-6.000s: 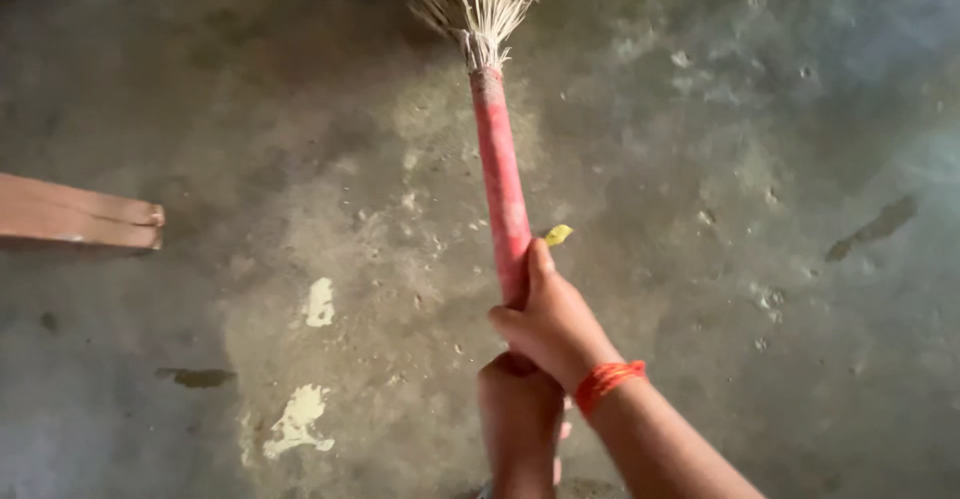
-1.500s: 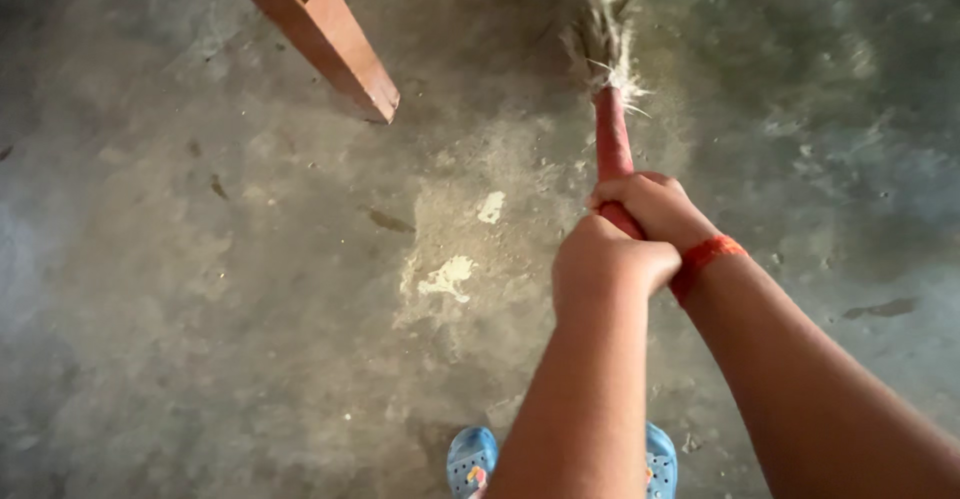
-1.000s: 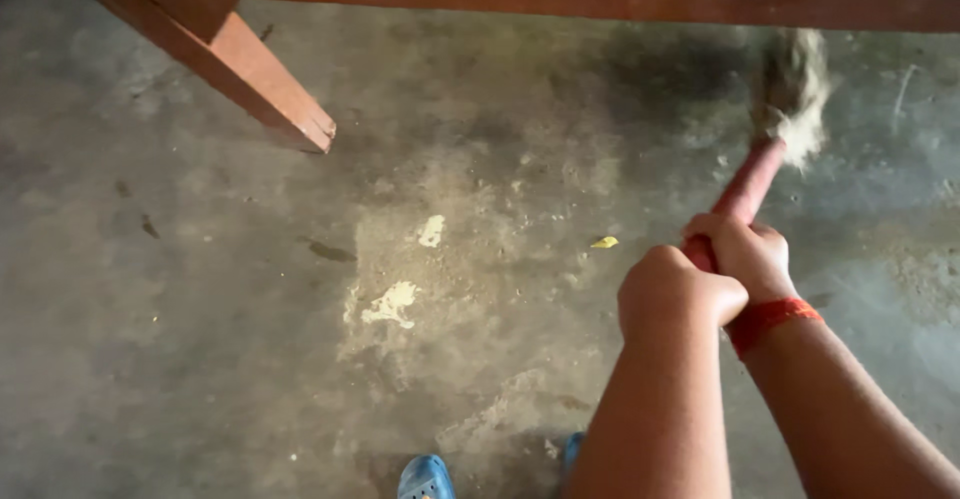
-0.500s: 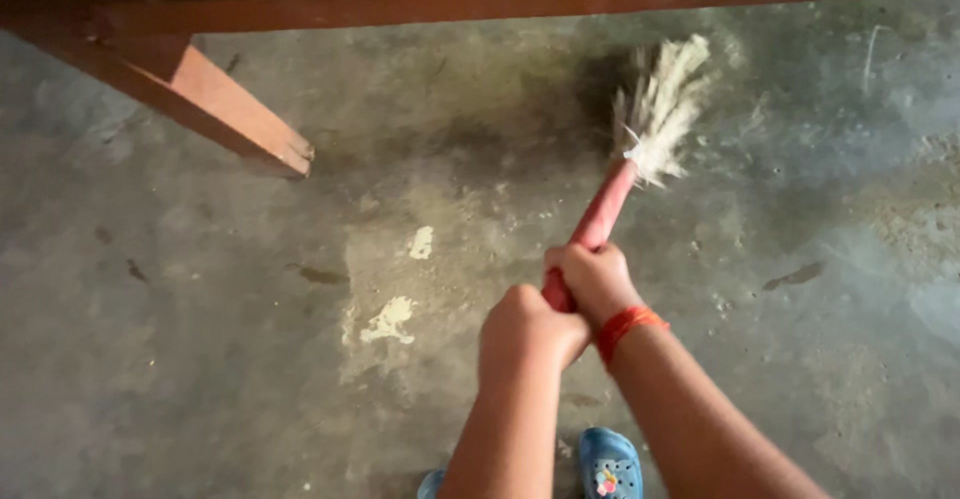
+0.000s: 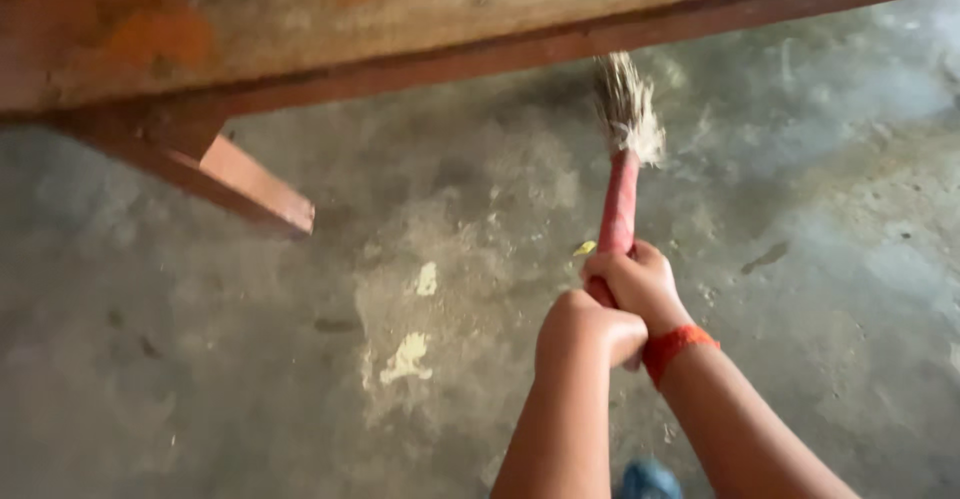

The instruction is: The person sweeps a concrete floor using a traditional straw broom with a red handle. They gather dust and debris from under a wooden table and near a wooden cabinet, moving the broom back and forth to clean the area.

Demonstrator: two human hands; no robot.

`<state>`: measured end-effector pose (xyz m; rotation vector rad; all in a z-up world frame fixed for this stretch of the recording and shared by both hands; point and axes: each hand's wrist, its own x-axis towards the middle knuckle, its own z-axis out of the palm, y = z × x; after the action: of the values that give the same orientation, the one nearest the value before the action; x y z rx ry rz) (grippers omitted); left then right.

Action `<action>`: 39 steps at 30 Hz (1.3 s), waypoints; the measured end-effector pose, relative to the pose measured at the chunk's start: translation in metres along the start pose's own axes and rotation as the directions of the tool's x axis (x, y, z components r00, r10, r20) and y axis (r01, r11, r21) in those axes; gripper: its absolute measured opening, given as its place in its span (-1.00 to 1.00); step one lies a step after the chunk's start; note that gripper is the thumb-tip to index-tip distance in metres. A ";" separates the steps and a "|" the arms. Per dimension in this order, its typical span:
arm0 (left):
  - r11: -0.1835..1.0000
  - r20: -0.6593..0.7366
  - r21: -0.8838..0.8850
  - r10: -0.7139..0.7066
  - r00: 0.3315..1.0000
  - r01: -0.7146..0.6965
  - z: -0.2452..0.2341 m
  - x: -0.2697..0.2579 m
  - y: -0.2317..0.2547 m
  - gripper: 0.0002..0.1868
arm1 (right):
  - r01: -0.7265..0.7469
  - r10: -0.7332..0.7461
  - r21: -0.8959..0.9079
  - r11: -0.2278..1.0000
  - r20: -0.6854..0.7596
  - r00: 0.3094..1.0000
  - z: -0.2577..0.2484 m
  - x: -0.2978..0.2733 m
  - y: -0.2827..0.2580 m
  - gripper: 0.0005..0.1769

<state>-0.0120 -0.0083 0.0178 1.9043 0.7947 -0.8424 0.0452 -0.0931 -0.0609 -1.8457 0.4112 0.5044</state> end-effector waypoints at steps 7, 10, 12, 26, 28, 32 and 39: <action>0.990 0.012 0.079 0.117 0.993 -0.118 0.050 -0.010 0.024 -0.62 | -0.086 0.101 0.080 0.993 -0.205 0.974 -0.058 -0.016 0.025 -0.76; 0.977 0.027 0.106 0.183 0.983 -0.185 0.097 -0.016 0.015 -0.55 | -0.088 0.146 0.238 0.967 -0.242 0.959 -0.090 -0.026 0.052 -0.78; 0.961 0.042 0.129 0.243 0.969 -0.247 0.117 -0.011 0.020 -0.50 | -0.036 0.105 0.238 0.971 -0.284 0.953 -0.107 -0.027 0.068 -0.79; 0.952 -0.185 0.241 0.237 0.954 -0.190 0.130 -0.003 -0.029 -0.67 | -0.224 0.259 0.252 0.942 -0.115 0.959 -0.070 -0.010 0.116 -0.66; 0.971 -0.232 0.193 0.187 0.954 -0.144 0.118 -0.012 -0.038 -0.66 | -0.220 0.239 0.253 0.942 -0.045 0.970 -0.053 -0.017 0.109 -0.64; 0.991 -0.206 0.125 0.081 0.975 -0.056 0.122 -0.020 -0.022 -0.68 | -0.089 0.074 0.227 0.970 0.075 0.994 -0.062 -0.012 0.100 -0.70; 0.976 -0.099 0.169 0.156 0.983 -0.137 0.139 -0.028 0.035 -0.57 | 0.032 -0.007 0.266 0.964 -0.092 0.996 -0.122 0.006 0.083 -0.75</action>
<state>-0.0331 -0.1523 0.0030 2.1414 0.6589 -0.7323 0.0244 -0.2349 -0.0957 -1.6134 0.4969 0.3344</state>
